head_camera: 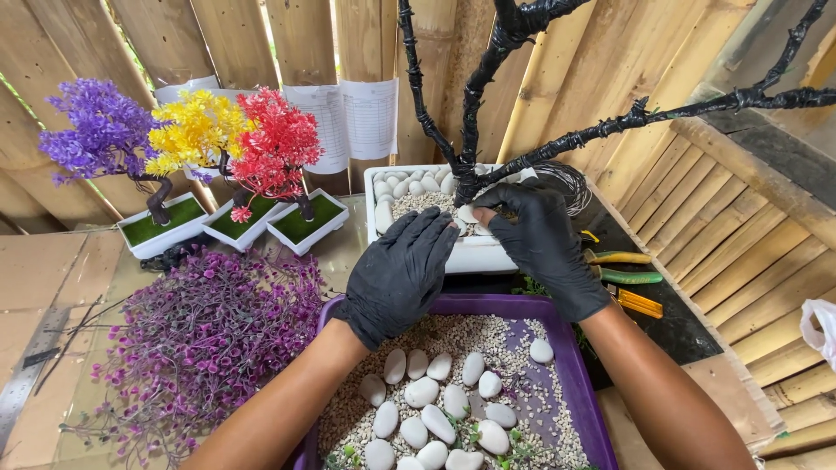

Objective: A person wearing black gloves is decorating a floral arrangement by carefully placing white stones and small artificial plant sprigs into a white pot and a purple tray.

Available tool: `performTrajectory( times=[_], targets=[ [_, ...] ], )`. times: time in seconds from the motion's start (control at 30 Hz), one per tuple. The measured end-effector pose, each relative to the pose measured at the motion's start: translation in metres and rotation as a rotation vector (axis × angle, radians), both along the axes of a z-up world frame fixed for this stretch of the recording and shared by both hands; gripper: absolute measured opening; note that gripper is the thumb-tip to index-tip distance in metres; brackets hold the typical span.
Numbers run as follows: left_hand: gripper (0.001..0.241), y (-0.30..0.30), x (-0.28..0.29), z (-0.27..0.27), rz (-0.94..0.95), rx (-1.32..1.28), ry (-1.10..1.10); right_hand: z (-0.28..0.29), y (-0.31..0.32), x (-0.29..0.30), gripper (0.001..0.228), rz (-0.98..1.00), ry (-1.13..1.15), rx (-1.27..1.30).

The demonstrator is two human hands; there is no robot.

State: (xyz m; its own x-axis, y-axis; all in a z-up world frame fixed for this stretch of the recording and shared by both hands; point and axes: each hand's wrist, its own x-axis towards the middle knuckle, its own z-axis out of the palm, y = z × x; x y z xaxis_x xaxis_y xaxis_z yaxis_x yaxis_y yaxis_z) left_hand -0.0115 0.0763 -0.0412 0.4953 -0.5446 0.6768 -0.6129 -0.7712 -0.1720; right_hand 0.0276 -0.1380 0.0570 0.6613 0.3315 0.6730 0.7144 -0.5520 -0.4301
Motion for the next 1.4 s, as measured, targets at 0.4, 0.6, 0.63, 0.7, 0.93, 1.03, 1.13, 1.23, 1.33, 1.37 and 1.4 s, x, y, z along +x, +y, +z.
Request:
performTrajectory(
  times=[0.4, 0.6, 0.63, 0.7, 0.93, 1.03, 1.13, 1.23, 1.33, 1.37, 1.4],
  targets=[
    [0.075, -0.004, 0.001, 0.0, 0.015, 0.01, -0.021, -0.011, -0.009, 0.013, 0.038, -0.069, -0.087, -0.266],
    [0.073, -0.002, -0.001, 0.004, -0.004, 0.004, 0.026, 0.009, -0.009, 0.001, 0.039, -0.02, -0.183, -0.418],
    [0.073, -0.002, -0.001, 0.004, -0.005, 0.006, 0.027, 0.008, -0.011, 0.004, 0.039, -0.02, -0.182, -0.416],
    [0.074, -0.003, -0.002, 0.004, 0.012, 0.019, 0.025, 0.006, -0.015, 0.01, 0.034, -0.098, -0.274, -0.515],
    [0.078, -0.003, 0.003, -0.002, 0.033, 0.037, 0.045, 0.013, -0.01, -0.008, 0.029, -0.057, -0.21, -0.421],
    [0.075, -0.002, 0.003, -0.001, 0.05, 0.059, 0.037, 0.014, -0.014, -0.003, 0.029, -0.076, -0.263, -0.496],
    [0.076, -0.003, 0.005, -0.003, 0.05, 0.044, 0.05, 0.02, -0.017, -0.003, 0.032, -0.001, -0.21, -0.485],
    [0.073, -0.003, 0.002, -0.001, 0.017, 0.008, 0.083, 0.012, -0.019, 0.002, 0.031, -0.007, -0.196, -0.495],
    [0.071, -0.006, -0.004, 0.005, 0.024, -0.022, 0.077, 0.016, -0.016, -0.003, 0.029, 0.0, -0.191, -0.423],
    [0.068, -0.008, -0.008, 0.011, 0.002, -0.076, 0.122, 0.019, -0.015, -0.006, 0.03, 0.005, -0.195, -0.401],
    [0.065, -0.01, -0.013, 0.016, -0.02, -0.129, 0.167, 0.021, -0.014, -0.008, 0.031, 0.01, -0.2, -0.379]
  ],
)
